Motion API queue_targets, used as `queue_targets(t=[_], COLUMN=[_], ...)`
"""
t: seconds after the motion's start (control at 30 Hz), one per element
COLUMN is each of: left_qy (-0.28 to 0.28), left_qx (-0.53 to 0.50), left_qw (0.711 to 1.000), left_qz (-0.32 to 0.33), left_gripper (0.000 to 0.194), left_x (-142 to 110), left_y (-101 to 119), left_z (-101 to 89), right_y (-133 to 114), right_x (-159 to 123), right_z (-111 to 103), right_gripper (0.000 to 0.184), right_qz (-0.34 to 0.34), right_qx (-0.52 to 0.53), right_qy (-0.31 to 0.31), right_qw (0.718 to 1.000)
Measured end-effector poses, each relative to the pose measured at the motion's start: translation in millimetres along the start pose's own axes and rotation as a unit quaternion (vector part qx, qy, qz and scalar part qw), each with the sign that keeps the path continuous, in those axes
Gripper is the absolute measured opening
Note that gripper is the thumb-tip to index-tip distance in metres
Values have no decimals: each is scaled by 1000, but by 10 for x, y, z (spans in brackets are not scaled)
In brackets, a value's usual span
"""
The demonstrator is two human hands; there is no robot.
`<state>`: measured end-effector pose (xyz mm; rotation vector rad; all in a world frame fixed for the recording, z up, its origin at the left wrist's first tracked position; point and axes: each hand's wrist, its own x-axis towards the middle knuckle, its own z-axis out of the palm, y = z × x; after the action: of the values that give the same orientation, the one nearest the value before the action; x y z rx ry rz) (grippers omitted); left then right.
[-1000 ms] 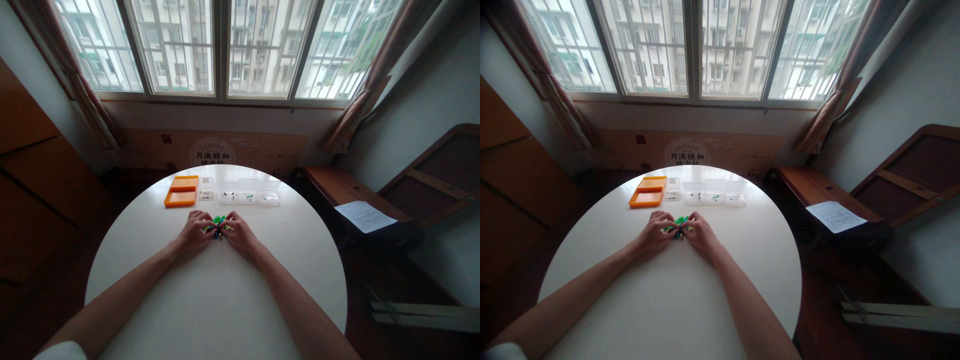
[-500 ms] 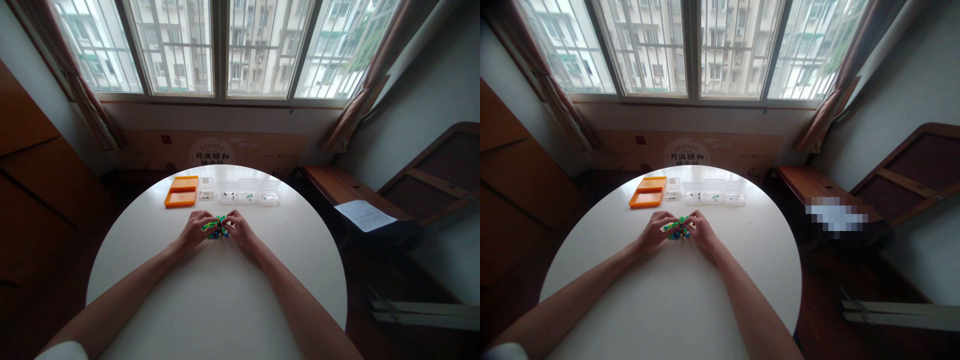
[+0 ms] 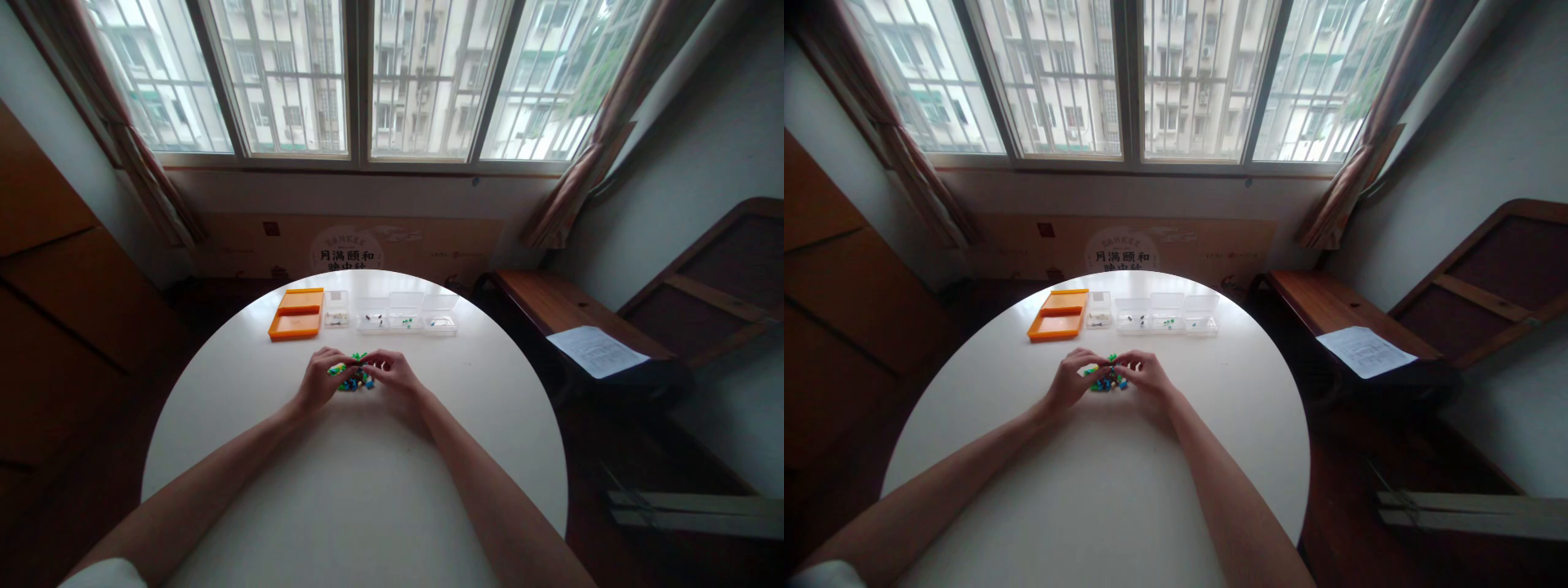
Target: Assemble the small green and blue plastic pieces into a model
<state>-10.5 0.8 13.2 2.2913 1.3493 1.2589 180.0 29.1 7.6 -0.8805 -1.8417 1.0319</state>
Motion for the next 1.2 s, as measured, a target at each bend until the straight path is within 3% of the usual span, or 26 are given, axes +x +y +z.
queue_targets(t=[0.27, 1.2], left_qy=[4, -3], left_qx=[-71, -68], left_qw=[997, 997], left_qz=[-34, -29], left_gripper=[13, 15], left_x=[7, 0], left_y=[59, 47], left_z=[15, 9], right_y=[83, 99], right_x=[4, 7], right_z=[22, 22], right_gripper=[26, 27], right_qz=[14, 45], right_qx=[52, 173], right_qy=[20, 25], right_qw=[998, 984])
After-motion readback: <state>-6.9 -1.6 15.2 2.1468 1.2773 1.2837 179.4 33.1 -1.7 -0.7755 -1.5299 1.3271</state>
